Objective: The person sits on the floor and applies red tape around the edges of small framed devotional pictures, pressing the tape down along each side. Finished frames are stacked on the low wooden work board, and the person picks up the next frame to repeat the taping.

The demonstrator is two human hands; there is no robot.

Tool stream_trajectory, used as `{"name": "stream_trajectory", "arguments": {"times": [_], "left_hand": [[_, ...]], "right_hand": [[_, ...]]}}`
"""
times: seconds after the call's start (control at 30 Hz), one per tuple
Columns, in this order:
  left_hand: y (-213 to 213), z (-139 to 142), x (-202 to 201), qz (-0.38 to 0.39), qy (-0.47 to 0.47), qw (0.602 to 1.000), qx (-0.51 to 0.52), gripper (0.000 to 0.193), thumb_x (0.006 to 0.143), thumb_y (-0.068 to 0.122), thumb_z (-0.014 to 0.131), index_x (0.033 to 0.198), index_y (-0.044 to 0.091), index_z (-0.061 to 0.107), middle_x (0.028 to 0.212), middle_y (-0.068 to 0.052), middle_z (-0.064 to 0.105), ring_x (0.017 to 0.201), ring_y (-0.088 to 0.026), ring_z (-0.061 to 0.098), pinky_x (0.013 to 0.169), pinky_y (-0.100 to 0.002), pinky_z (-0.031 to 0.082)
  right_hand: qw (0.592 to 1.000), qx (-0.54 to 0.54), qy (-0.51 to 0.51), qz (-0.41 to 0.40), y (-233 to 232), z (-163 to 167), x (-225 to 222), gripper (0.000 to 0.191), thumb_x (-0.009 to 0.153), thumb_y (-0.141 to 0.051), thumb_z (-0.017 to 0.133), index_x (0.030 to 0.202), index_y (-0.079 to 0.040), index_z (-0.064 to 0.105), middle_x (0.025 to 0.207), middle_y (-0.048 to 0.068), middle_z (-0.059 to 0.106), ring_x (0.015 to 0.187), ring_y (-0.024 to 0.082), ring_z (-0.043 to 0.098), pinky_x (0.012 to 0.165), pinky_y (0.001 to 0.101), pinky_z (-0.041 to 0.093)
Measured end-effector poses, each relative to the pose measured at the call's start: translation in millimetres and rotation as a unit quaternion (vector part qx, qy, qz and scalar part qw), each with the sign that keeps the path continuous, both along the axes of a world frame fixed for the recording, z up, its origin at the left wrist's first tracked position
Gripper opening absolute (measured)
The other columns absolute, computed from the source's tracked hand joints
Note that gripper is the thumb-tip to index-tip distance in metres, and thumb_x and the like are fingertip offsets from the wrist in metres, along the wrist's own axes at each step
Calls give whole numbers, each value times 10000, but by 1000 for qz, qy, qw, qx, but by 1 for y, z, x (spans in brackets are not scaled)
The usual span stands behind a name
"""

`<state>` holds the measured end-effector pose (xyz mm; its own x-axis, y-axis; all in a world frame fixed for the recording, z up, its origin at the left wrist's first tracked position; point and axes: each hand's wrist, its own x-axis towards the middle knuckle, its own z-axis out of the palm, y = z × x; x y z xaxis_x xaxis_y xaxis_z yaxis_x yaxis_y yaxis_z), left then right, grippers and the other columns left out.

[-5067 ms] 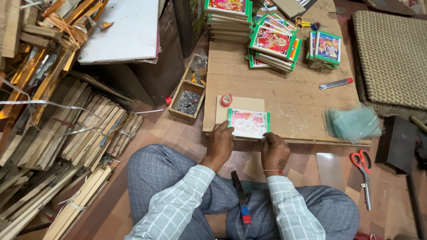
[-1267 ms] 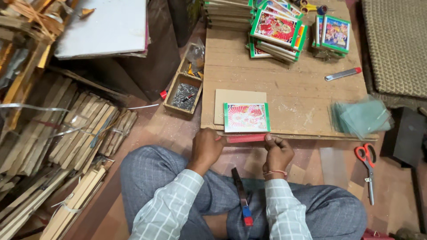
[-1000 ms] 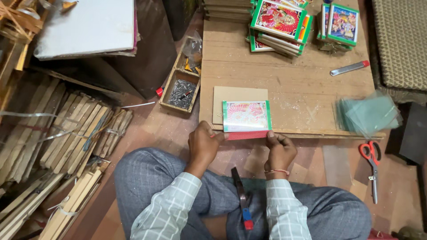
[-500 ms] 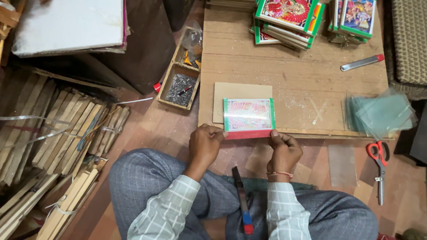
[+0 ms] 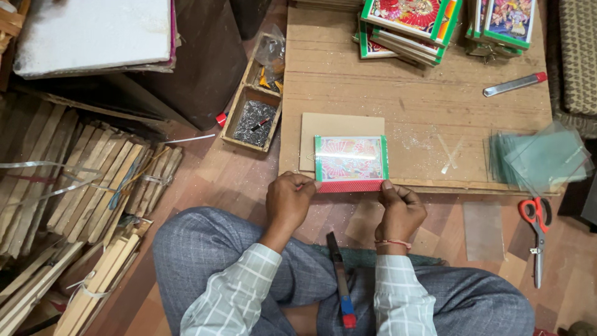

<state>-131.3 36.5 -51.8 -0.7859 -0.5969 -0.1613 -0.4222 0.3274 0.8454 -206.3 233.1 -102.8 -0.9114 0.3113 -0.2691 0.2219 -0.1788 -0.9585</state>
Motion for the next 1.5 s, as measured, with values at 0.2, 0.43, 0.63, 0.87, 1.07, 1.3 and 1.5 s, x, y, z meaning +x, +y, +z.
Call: {"name": "stream_trajectory", "arguments": {"times": [0.2, 0.43, 0.63, 0.87, 1.07, 1.3, 1.5], "left_hand": [[-1, -3, 2, -3, 12, 1000, -12, 171, 783, 244, 813, 783, 73, 806, 894, -125, 742, 838, -311, 714, 730, -412, 544], [-2, -3, 2, -4, 9, 1000, -9, 175, 794, 246, 799, 802, 71, 797, 903, -130, 736, 836, -310, 714, 734, -416, 548], [-2, 0, 0, -7, -3, 1000, -14, 195, 815, 268, 779, 794, 75, 797, 893, -135, 737, 814, -318, 717, 722, -431, 546], [0, 1, -1, -1, -22, 1000, -14, 175, 808, 256, 771, 804, 84, 801, 892, -121, 736, 828, -316, 714, 734, -437, 541], [0, 2, -2, 4, -13, 1000, -18, 169, 800, 249, 780, 811, 82, 799, 910, -114, 738, 829, -311, 715, 738, -432, 543], [1, 5, -3, 0, -23, 999, -23, 176, 797, 254, 789, 811, 79, 802, 923, -118, 743, 841, -315, 717, 737, -432, 546], [0, 7, -4, 0, -50, 998, -25, 178, 799, 262, 792, 808, 85, 801, 940, -111, 743, 857, -318, 717, 746, -438, 548]], "right_hand": [[999, 37, 24, 2, -1, -6, -1, 98, 860, 24, 780, 825, 53, 694, 731, 82, 679, 627, 130, 615, 597, 249, 503], [999, 22, 39, 9, -1, -12, -1, 84, 871, 31, 769, 828, 46, 698, 736, 71, 678, 623, 118, 609, 580, 245, 499], [999, 19, 38, -1, -1, -13, -2, 99, 864, 38, 772, 815, 39, 686, 741, 77, 686, 622, 126, 624, 584, 253, 526], [999, 28, 37, -7, -3, -11, -1, 111, 864, 31, 783, 818, 34, 683, 754, 78, 688, 630, 128, 626, 588, 254, 530], [999, 29, 42, -3, -2, -13, -1, 104, 861, 33, 778, 818, 30, 683, 750, 82, 694, 632, 131, 634, 589, 251, 520], [999, 21, 48, 0, -1, -13, 0, 111, 868, 39, 775, 814, 28, 678, 748, 80, 690, 624, 129, 621, 589, 249, 505], [995, 90, 23, -25, -5, -8, 3, 116, 853, 12, 812, 828, 26, 700, 750, 82, 687, 623, 132, 583, 575, 258, 456]]}}
